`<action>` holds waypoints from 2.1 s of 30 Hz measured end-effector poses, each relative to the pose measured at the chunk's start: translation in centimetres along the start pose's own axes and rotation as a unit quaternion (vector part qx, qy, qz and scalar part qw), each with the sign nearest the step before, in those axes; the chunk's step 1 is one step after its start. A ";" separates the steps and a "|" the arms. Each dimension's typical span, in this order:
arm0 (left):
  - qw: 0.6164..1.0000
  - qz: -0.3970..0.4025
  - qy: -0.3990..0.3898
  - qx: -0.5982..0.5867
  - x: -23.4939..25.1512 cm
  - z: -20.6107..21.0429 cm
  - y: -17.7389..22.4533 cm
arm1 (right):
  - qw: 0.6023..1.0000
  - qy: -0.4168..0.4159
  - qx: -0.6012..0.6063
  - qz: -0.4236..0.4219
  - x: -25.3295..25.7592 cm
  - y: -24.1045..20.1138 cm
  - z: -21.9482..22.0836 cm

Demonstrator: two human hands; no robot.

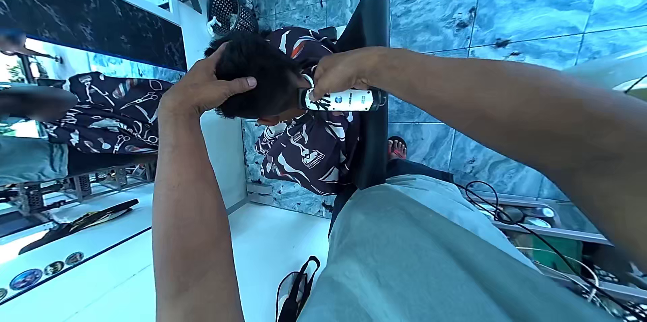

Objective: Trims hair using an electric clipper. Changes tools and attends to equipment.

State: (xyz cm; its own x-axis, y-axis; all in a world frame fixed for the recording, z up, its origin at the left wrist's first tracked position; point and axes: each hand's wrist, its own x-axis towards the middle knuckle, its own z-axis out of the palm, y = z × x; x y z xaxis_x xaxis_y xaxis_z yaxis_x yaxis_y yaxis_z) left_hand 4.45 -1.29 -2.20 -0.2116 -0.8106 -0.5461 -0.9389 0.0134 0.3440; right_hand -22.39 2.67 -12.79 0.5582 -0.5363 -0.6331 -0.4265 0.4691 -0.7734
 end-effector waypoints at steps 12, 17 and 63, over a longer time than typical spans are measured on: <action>0.998 0.033 -0.026 0.053 1.1 -0.7 -0.1 | 0.994 0.028 0.093 -0.053 -0.6 -0.1 1.7; 0.997 0.049 -0.029 0.059 1.5 -0.9 -0.5 | 0.996 0.058 0.073 -0.003 -0.9 -0.3 2.4; 0.981 0.151 0.071 -0.099 1.1 1.1 -7.2 | 0.943 0.310 0.051 -0.112 -0.4 2.0 12.6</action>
State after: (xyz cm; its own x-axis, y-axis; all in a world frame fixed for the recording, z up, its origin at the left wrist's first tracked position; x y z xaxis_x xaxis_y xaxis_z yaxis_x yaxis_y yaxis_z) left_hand 10.67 -1.64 -6.15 -0.4184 -0.8606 -0.2903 -0.7654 0.1620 0.6228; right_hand -14.55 12.70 -13.67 0.0888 -0.9221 -0.3765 -0.2588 0.3437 -0.9027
